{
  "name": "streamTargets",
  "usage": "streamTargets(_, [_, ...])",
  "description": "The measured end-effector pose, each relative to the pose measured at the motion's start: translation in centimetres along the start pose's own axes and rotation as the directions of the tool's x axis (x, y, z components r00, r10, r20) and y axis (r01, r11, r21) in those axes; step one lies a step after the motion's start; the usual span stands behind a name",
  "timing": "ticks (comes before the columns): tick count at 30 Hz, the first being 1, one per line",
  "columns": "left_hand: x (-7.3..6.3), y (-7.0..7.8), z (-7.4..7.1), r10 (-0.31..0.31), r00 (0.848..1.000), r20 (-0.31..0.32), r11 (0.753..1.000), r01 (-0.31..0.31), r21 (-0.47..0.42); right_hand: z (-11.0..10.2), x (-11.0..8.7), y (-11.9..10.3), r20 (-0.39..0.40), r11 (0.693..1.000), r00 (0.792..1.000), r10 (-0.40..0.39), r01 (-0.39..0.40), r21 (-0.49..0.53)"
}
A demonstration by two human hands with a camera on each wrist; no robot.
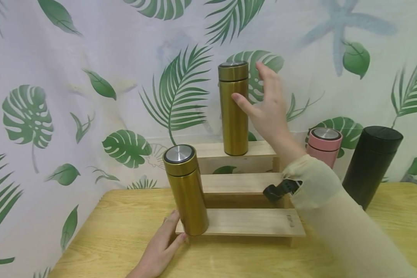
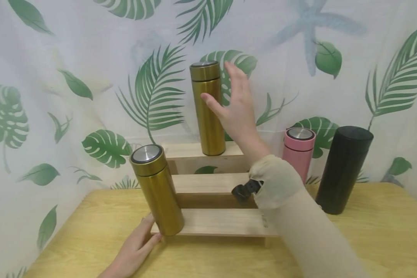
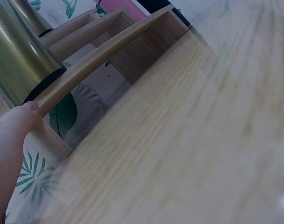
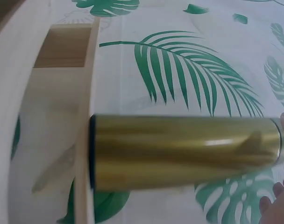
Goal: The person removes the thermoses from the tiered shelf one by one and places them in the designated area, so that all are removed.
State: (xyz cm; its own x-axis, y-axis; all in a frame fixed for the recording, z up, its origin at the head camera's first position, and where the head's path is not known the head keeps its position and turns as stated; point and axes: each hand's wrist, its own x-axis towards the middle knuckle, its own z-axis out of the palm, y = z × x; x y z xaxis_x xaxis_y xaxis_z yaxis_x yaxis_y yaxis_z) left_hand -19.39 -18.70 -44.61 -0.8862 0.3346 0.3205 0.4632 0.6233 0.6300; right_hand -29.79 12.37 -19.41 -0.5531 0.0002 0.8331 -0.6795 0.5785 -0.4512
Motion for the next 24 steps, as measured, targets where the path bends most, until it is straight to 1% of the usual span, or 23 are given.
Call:
streamTargets(3, [0.0,-0.1,0.0,0.008,1.0,-0.007,1.0,-0.008,-0.004,0.7,1.0,-0.7,0.014,1.0,1.0,-0.004,0.004,-0.025])
streamTargets(6, [-0.1,-0.2,0.1,0.015,1.0,-0.012,1.0,-0.016,-0.004,1.2,1.9,-1.1,0.025,0.999,1.0,0.009,-0.008,-0.044])
streamTargets(11, [-0.2,-0.1,0.1,0.005,1.0,-0.023,1.0,-0.005,0.009,1.8,2.7,-1.5,0.066,0.995,0.996,0.053,-0.047,-0.089])
streamTargets(13, [-0.2,0.0,0.0,-0.005,1.0,-0.018,1.0,0.005,0.007,2.0,2.8,-1.6,0.08,0.993,0.994,0.077,-0.068,-0.099])
streamTargets(15, [-0.2,0.0,0.0,-0.005,1.0,-0.016,1.0,0.005,0.005,2.2,2.8,-1.6,0.082,0.992,0.993,0.083,-0.075,-0.098])
streamTargets(19, [-0.1,0.0,0.0,0.013,1.0,-0.022,1.0,-0.013,0.002,2.2,2.5,-1.7,0.057,0.995,0.996,0.069,-0.064,-0.076])
streamTargets(24, [0.0,0.0,0.0,0.034,0.999,-0.035,0.999,-0.034,0.002,1.9,1.7,-2.0,0.019,0.998,0.999,0.044,-0.043,-0.054])
